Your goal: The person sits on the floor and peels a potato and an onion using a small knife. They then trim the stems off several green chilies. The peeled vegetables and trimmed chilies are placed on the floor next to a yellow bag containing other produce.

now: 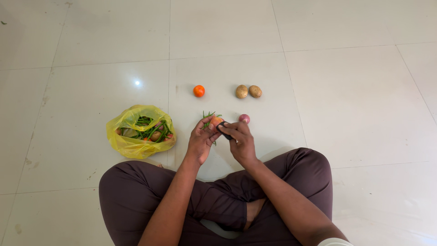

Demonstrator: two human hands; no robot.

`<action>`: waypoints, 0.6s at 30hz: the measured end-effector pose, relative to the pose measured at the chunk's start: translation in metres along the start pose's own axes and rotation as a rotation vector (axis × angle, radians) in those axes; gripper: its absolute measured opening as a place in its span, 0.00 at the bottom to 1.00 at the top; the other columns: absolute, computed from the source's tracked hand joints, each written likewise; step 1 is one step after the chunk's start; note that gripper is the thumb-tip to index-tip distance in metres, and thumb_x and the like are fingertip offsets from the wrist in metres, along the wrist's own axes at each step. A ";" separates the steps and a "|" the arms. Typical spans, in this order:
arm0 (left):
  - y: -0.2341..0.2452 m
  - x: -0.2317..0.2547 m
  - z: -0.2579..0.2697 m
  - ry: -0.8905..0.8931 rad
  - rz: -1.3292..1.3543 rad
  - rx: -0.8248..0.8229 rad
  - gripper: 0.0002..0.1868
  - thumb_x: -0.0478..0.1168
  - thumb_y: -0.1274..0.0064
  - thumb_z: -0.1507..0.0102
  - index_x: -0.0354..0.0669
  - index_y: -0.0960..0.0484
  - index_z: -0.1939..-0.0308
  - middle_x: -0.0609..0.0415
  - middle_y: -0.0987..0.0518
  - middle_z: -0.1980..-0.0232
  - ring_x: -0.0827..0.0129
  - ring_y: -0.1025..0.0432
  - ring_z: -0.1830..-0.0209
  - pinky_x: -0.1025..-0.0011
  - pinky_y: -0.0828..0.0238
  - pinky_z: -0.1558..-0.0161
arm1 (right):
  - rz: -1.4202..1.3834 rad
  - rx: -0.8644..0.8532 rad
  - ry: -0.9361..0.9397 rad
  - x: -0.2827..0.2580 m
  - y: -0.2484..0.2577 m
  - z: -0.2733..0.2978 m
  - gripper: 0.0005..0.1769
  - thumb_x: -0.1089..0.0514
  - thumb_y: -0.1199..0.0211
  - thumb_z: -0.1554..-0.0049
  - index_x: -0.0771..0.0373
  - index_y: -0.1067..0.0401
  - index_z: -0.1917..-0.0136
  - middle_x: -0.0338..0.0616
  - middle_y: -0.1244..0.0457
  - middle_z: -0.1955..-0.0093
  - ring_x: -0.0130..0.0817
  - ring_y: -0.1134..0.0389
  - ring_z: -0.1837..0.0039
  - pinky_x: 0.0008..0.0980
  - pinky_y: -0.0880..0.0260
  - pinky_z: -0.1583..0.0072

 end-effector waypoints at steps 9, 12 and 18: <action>-0.003 0.007 0.000 -0.014 0.067 -0.036 0.28 0.43 0.47 0.31 0.34 0.31 0.30 0.47 0.23 0.39 0.66 0.25 0.42 0.65 0.28 0.35 | -0.058 0.020 -0.086 -0.005 0.010 -0.007 0.26 0.79 0.41 0.49 0.58 0.22 0.42 0.42 0.33 0.45 0.40 0.30 0.42 0.34 0.28 0.42; -0.008 0.006 0.003 -0.027 -0.086 -0.048 0.29 0.40 0.42 0.35 0.36 0.29 0.32 0.52 0.25 0.37 0.69 0.26 0.39 0.65 0.29 0.34 | 0.021 0.034 -0.069 -0.007 0.006 -0.008 0.24 0.77 0.37 0.48 0.58 0.21 0.43 0.43 0.33 0.45 0.40 0.30 0.42 0.34 0.28 0.44; -0.007 0.003 0.010 0.027 -0.320 -0.111 0.28 0.39 0.40 0.36 0.35 0.26 0.32 0.47 0.20 0.44 0.67 0.23 0.43 0.69 0.31 0.35 | -0.029 -0.059 -0.121 0.006 0.011 -0.017 0.26 0.79 0.40 0.51 0.58 0.21 0.45 0.42 0.32 0.47 0.39 0.29 0.44 0.34 0.26 0.44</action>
Point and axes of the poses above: each hand's wrist, its own z-axis away from the middle knuckle, its own y-axis out of the back of the hand, x = y × z, the point moved 1 cm from there along -z, towards the middle knuckle
